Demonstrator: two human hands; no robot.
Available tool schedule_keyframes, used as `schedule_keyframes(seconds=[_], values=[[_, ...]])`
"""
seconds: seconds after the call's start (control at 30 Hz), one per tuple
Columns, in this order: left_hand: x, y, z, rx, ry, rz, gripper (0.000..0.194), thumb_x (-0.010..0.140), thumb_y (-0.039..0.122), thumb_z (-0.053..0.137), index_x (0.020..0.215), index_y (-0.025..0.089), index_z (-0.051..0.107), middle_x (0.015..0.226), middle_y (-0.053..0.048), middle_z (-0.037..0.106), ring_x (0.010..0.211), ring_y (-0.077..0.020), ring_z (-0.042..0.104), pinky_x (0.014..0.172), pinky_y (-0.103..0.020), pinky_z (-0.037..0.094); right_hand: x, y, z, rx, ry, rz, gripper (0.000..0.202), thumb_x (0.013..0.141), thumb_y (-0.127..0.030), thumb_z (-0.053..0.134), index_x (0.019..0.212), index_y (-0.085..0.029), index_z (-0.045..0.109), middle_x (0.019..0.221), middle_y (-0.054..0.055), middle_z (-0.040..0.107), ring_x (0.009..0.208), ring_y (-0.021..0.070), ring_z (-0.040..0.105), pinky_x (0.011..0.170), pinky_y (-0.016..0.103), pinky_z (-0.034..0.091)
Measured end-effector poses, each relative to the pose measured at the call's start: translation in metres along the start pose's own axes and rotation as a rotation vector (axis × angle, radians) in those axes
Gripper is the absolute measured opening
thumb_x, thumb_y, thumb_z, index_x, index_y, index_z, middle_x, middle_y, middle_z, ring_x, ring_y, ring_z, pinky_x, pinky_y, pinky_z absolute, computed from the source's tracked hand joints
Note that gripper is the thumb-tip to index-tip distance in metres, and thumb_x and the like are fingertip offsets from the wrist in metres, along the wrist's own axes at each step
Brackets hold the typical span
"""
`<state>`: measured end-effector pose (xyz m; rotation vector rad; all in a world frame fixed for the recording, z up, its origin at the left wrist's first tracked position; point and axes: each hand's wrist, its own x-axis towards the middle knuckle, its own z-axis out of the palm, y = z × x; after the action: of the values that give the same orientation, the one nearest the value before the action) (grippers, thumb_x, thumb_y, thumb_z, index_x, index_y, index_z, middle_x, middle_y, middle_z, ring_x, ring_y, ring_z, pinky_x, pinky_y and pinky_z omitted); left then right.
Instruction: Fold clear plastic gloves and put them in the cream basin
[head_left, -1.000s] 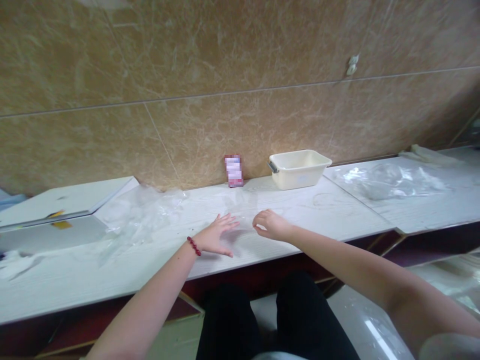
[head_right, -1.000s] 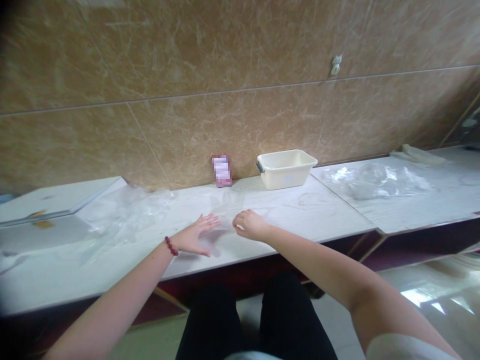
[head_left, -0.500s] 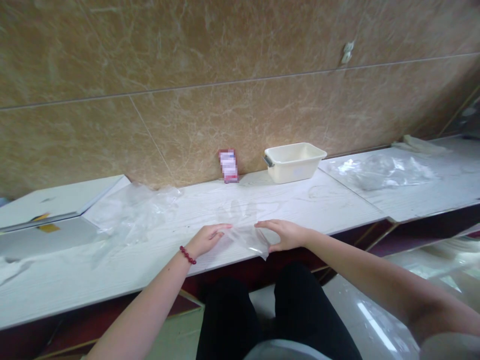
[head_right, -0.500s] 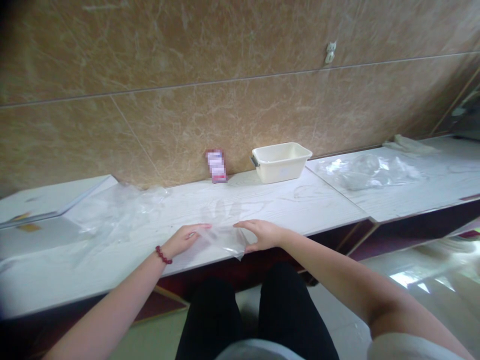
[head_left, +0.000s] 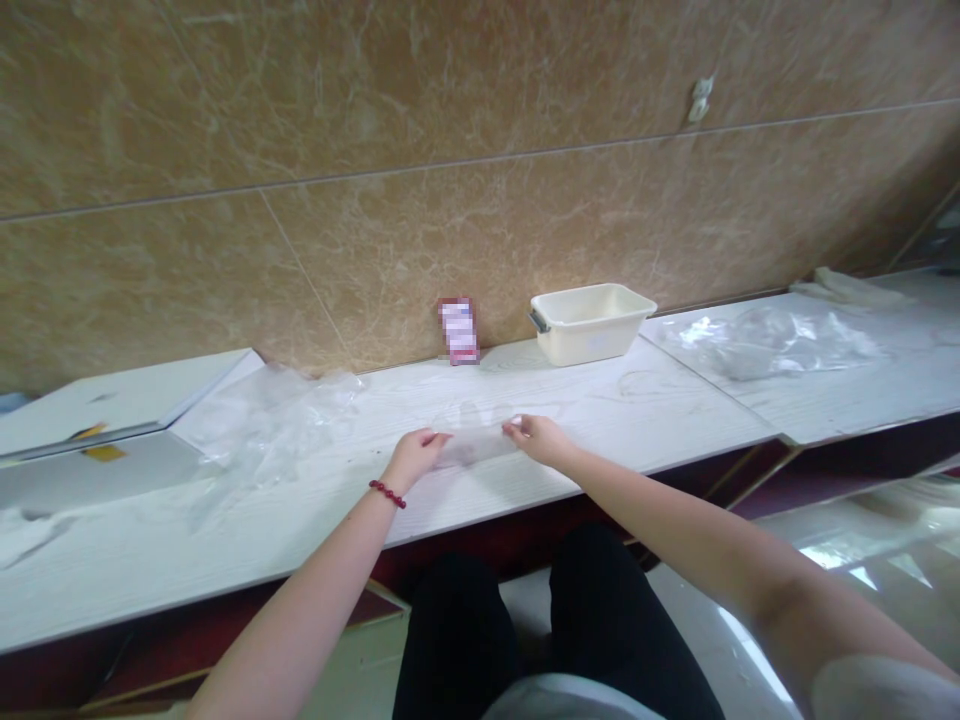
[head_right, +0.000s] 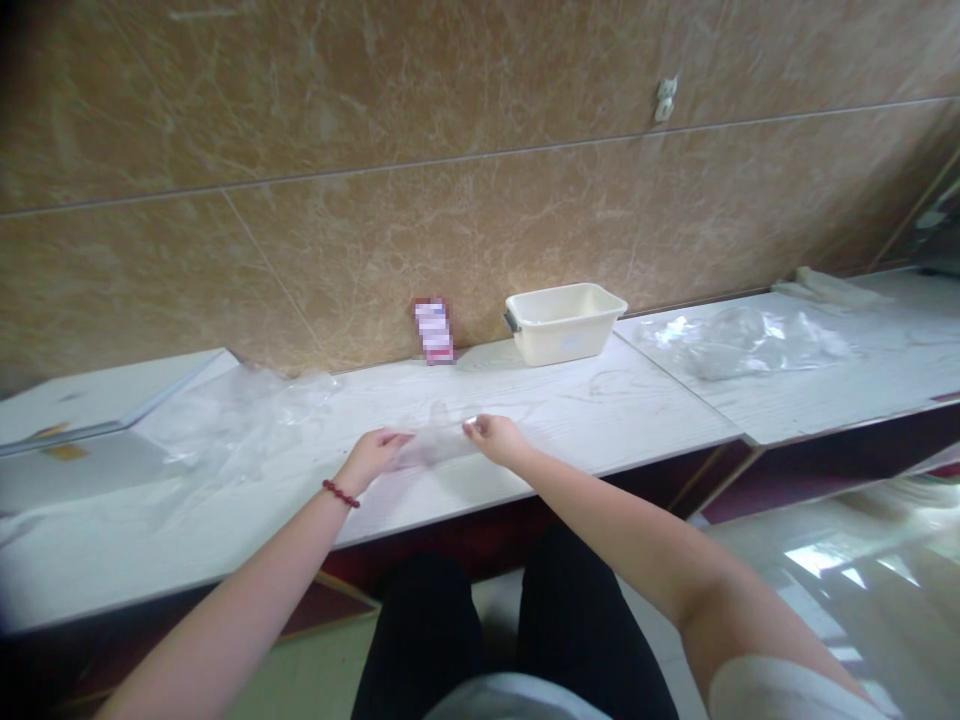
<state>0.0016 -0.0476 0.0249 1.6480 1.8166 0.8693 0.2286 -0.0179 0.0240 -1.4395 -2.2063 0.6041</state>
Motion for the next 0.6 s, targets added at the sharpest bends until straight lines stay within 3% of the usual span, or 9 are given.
schedule_keyframes(seconds=[0.1, 0.2, 0.43, 0.6], values=[[0.017, -0.003, 0.007, -0.099, 0.097, -0.087, 0.028, 0.060, 0.042, 0.053, 0.062, 0.015, 0.062, 0.055, 0.000, 0.057, 0.060, -0.0160, 0.054, 0.053, -0.024, 0.038, 0.021, -0.005, 0.002, -0.044, 0.033, 0.160, 0.037, 0.079, -0.039, 0.032, 0.067, -0.016, 0.059, 0.063, 0.003, 0.059, 0.062, 0.0120, 0.053, 0.053, 0.021, 0.034], [0.032, -0.007, 0.014, -0.138, 0.151, -0.130, 0.025, 0.059, 0.038, 0.054, 0.065, 0.014, 0.061, 0.056, 0.000, 0.057, 0.058, -0.0143, 0.052, 0.052, -0.023, 0.037, 0.035, -0.006, 0.004, -0.066, 0.067, 0.241, 0.029, 0.074, -0.037, 0.040, 0.065, -0.016, 0.058, 0.065, 0.004, 0.059, 0.063, 0.0129, 0.053, 0.053, 0.021, 0.034], [0.050, -0.009, 0.028, -0.292, 0.242, -0.211, 0.020, 0.056, 0.026, 0.058, 0.070, 0.012, 0.058, 0.062, -0.001, 0.058, 0.057, -0.0124, 0.053, 0.052, -0.022, 0.039, 0.051, -0.005, 0.014, 0.028, 0.115, 0.289, 0.016, 0.064, -0.030, 0.054, 0.070, -0.015, 0.059, 0.072, 0.004, 0.060, 0.069, 0.0141, 0.054, 0.059, 0.022, 0.038], [0.058, -0.018, 0.037, -0.364, 0.299, -0.218, 0.030, 0.056, 0.017, 0.060, 0.085, 0.011, 0.054, 0.084, -0.007, 0.061, 0.071, -0.0145, 0.057, 0.060, -0.023, 0.042, 0.057, 0.000, 0.023, 0.075, 0.158, 0.269, 0.015, 0.063, -0.023, 0.054, 0.075, -0.016, 0.057, 0.073, 0.004, 0.058, 0.071, 0.0139, 0.053, 0.063, 0.023, 0.040]])
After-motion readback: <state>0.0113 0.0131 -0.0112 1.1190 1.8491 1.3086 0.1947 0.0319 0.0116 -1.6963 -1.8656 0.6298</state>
